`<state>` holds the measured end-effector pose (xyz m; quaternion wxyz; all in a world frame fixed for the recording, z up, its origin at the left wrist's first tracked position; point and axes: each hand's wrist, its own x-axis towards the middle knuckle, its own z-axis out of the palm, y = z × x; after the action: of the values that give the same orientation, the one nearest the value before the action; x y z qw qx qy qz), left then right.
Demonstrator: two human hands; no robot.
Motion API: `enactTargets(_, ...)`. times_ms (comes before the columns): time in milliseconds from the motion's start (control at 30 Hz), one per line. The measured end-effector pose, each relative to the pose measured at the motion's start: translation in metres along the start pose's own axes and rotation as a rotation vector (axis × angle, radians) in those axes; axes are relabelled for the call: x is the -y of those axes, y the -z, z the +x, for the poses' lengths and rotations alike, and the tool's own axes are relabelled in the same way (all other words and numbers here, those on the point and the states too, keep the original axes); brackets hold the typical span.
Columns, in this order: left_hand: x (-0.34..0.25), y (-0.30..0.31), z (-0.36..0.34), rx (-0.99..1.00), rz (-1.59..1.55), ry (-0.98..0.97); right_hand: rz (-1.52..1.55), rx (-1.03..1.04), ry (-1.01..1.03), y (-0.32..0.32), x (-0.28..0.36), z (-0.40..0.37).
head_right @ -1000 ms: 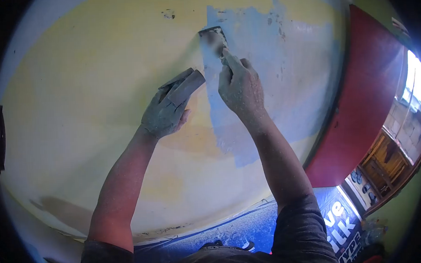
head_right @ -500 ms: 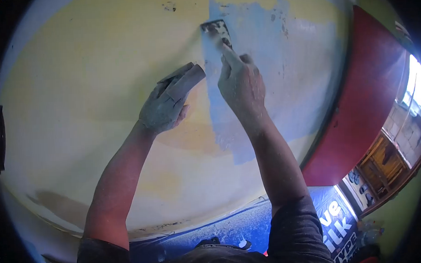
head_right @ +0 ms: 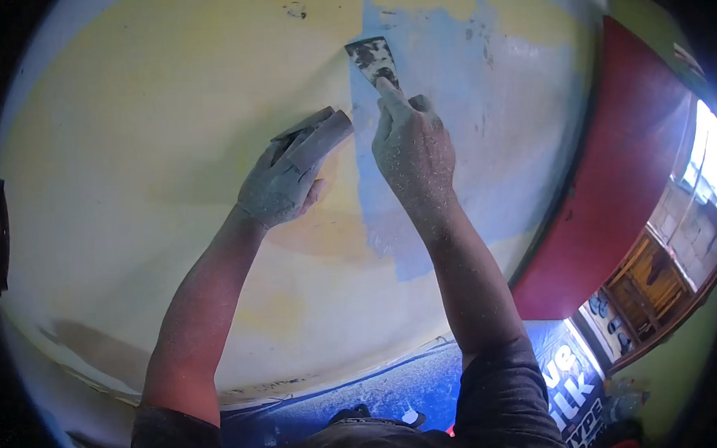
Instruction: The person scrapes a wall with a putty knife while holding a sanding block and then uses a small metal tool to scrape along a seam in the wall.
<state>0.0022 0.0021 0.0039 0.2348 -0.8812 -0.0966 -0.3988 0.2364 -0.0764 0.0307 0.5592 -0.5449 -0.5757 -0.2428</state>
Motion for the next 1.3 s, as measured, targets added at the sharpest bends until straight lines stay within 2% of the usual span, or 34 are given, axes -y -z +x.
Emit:
enactTargets(67, 0.001, -0.002, -0.005, 0.103, 0.183, 0.02, -0.01, -0.008, -0.01, -0.003, 0.0, 0.001)
enactTargets(133, -0.004, -0.002, -0.005, 0.14, 0.228, 0.021, -0.033, -0.049, -0.001, -0.003, 0.004, 0.016)
enactTargets(333, -0.003, 0.003, 0.001, 0.022, 0.145, 0.0, -0.067, 0.036, -0.062, 0.007, 0.009, -0.004)
enactTargets(500, -0.004, 0.0, -0.003, 0.052, 0.099, 0.03, -0.059, 0.032, -0.028, 0.013, 0.007, -0.002)
enactTargets(633, -0.003, 0.002, 0.0, 0.017, 0.267, -0.063, -0.008, 0.042, -0.041, 0.005, 0.002, -0.005)
enactTargets(733, -0.008, 0.005, -0.001, 0.063, 0.258, -0.052, 0.004, -0.031, -0.001, 0.003, 0.005, 0.01)
enactTargets(867, -0.001, 0.003, 0.0, 0.081, 0.181, -0.036, -0.03, -0.012, 0.014, 0.003, 0.003, -0.001)
enactTargets(1033, 0.006, -0.008, -0.008, 0.163, 0.294, -0.028, -0.011, 0.005, -0.001, 0.005, 0.002, 0.001)
enactTargets(1167, 0.008, -0.005, -0.006, 0.126, 0.34, -0.092, -0.017, 0.027, -0.016, 0.0, -0.003, -0.014)
enactTargets(1300, -0.003, 0.001, -0.005, 0.135, 0.334, -0.066, -0.059, 0.041, -0.037, 0.001, 0.002, -0.003)
